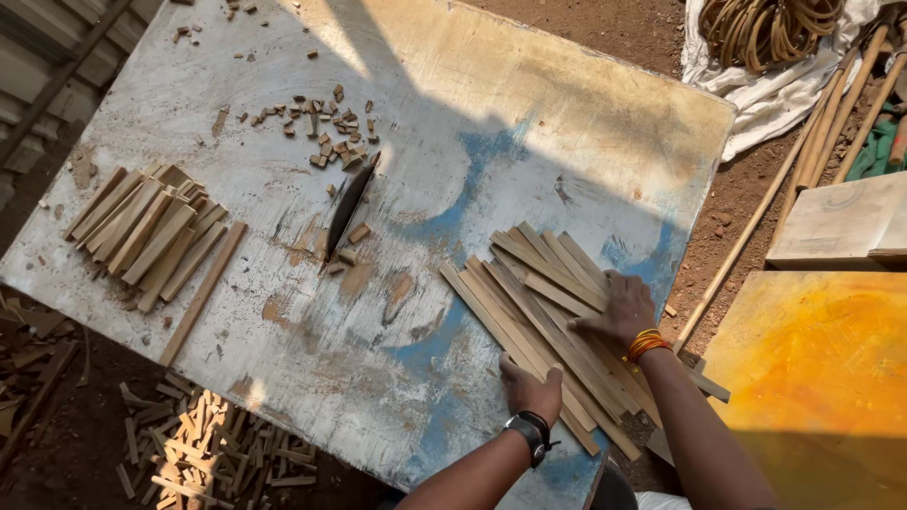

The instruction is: The person gathers thin wooden strips on a table saw, aligns them in batches, and pushes them through the spinning blade to cut them into shorter pieces. The cut pieces are stacked on the table, and the person repeats the process with new batches of strips.

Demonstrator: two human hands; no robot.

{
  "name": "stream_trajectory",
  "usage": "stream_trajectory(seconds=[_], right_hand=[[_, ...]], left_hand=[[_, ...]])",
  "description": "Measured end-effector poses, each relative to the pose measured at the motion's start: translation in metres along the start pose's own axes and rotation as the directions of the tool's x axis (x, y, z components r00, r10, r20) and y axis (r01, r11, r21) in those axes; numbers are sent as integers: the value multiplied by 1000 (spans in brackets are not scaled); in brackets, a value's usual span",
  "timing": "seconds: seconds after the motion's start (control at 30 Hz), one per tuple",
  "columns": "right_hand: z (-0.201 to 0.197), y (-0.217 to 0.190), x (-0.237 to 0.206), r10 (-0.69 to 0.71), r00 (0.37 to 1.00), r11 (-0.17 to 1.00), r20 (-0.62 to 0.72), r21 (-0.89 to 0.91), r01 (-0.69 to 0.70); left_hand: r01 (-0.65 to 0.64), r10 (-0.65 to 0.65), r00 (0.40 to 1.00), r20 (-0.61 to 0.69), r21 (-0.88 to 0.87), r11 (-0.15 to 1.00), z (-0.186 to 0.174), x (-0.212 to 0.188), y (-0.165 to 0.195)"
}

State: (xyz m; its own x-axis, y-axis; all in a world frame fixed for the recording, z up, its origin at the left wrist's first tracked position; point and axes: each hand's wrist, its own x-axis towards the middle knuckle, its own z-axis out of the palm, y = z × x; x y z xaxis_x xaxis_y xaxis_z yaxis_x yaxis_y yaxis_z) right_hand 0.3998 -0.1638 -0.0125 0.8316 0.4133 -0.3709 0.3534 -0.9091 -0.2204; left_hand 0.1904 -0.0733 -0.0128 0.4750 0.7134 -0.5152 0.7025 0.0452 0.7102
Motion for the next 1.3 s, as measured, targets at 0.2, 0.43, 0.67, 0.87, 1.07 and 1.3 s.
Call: stream_trajectory(seconds=[0.2,0.43,0.67,0.87,1.07,1.3], right_hand=[[-13,-8,-14,-3,1000,994,-6,112,3],[-18,-23,-38,-45,965,969,257,246,-20],[10,-38,-65,-136,971,953,196,295,74],[10,-54,-86,-69,939,965,336,261,-22],[32,-71,-112,-249,956,921,156,342,184],[33,-76,-121,-85,865,688,495,657,-309]], left_hand=[[69,-119,969,216,226,972,1,14,-20],[191,-174,966,192,-75,979,-11,-8,-17],[309,-310,921,236,43,950,-29,-18,2],[391,-375,916,140,-110,914,-40,-23,-8],[301,-301,953,32,6,954,-34,-25,-20],[211,-127,967,221,-415,885,-45,-30,-39]])
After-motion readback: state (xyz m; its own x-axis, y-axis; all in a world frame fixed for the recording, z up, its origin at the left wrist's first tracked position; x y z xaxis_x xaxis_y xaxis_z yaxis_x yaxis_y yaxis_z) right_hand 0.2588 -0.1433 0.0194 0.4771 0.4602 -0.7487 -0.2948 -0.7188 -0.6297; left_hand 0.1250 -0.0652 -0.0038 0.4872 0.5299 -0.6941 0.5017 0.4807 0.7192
